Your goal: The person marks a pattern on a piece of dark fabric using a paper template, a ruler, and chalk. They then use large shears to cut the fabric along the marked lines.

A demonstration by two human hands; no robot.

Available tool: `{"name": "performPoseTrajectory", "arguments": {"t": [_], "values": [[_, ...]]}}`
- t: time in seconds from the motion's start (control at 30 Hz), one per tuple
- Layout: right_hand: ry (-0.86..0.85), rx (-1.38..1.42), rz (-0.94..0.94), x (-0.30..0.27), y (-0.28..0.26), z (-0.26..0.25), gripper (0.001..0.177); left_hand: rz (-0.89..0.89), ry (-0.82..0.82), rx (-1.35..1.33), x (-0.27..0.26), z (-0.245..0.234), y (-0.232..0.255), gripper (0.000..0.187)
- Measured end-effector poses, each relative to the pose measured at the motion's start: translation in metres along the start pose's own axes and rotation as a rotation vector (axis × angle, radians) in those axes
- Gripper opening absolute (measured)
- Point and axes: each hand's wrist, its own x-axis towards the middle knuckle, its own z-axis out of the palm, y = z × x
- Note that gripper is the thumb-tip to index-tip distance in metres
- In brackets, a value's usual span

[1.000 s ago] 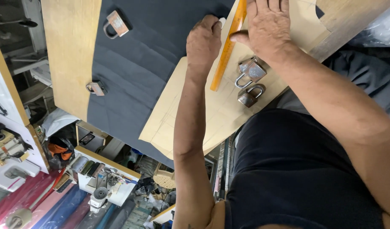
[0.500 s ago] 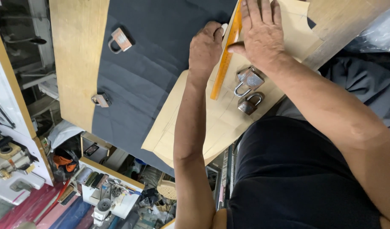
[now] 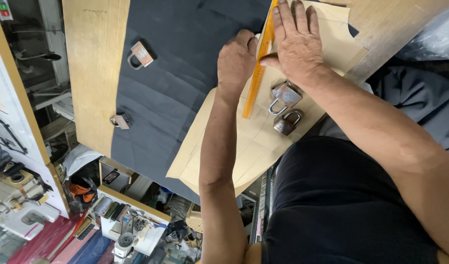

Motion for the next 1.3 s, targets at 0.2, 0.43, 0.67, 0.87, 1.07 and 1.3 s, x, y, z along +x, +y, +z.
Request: {"name": "performPoseTrajectory", "arguments": {"t": [0.2, 0.43, 0.67, 0.87, 1.07, 1.3], "values": [[0.011, -0.005, -0.006, -0.001, 0.001, 0.002, 0.122, 0.024, 0.080, 0.058, 0.024, 0.014, 0.007, 0.016], [0.055, -0.030, -0.025, -0.001, 0.001, -0.001, 0.121, -0.033, 0.039, -0.001, 0.051, 0.010, 0.025, 0.018], [-0.041, -0.076, 0.016, 0.000, 0.002, 0.012, 0.124, 0.085, 0.072, -0.004, 0.047, 0.007, 0.019, 0.013], [-0.017, 0.001, 0.030, -0.001, -0.002, 0.014, 0.123, 0.011, -0.065, 0.082, 0.028, 0.001, 0.011, 0.013], [-0.084, -0.049, 0.070, 0.004, -0.003, 0.016, 0.120, -0.009, -0.174, 0.156, 0.007, -0.011, 0.015, 0.010], [-0.111, -0.204, 0.068, 0.003, -0.003, 0.016, 0.117, 0.211, 0.131, 0.231, -0.020, -0.003, -0.007, 0.017]]}}
